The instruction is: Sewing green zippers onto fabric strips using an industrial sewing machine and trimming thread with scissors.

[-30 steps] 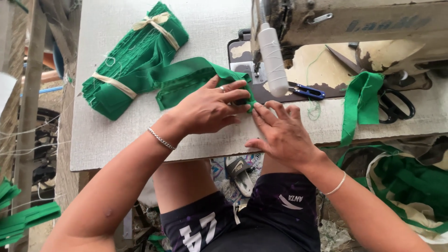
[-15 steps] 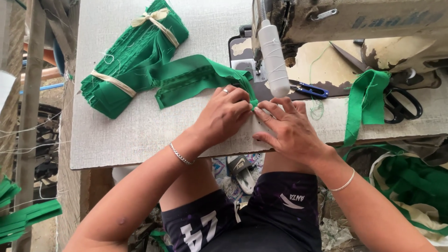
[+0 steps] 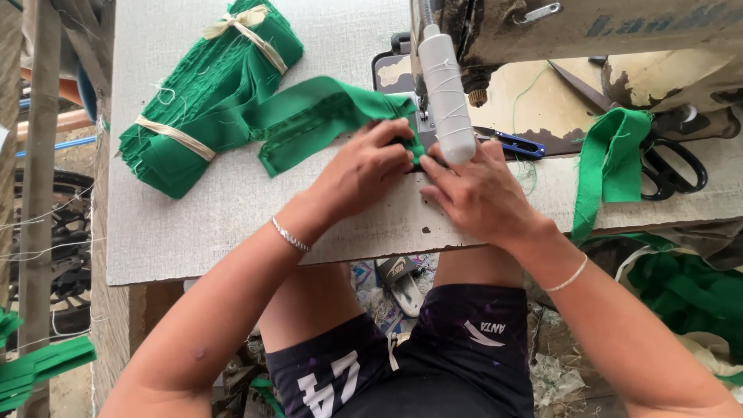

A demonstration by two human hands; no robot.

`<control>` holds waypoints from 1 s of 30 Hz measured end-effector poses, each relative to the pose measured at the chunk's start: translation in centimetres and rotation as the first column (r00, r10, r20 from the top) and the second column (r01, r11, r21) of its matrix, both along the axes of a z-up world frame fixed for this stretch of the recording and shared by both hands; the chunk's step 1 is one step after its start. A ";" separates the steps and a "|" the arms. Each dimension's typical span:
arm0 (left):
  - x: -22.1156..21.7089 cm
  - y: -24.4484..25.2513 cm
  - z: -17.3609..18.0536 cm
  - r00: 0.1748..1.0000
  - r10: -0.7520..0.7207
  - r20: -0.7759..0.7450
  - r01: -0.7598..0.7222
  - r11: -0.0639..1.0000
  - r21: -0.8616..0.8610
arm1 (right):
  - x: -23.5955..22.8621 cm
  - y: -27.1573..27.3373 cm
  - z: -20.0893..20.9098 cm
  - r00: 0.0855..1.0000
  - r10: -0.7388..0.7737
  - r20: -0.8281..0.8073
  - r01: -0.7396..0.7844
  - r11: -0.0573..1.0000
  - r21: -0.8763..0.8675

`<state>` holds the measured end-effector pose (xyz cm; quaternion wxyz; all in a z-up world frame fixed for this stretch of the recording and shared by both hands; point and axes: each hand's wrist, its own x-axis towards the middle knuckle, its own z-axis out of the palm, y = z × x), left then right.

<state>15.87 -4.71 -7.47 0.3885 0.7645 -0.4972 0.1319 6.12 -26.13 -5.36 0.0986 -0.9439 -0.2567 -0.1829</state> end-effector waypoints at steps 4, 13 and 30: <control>3.2 -0.4 0.4 0.999 -0.046 0.025 0.046 0.999 0.007 | 1.7 0.2 2.0 0.995 -0.041 -0.087 0.045 0.998 0.036; 5.6 -0.5 1.4 0.980 -0.170 0.102 0.159 0.981 0.108 | 3.8 -2.2 -1.5 0.994 -0.007 -0.106 0.013 0.998 0.064; 5.6 -1.0 2.1 0.941 -0.155 0.301 0.122 0.985 0.125 | 1.8 -2.8 -0.2 0.995 0.000 0.104 -0.004 0.999 0.036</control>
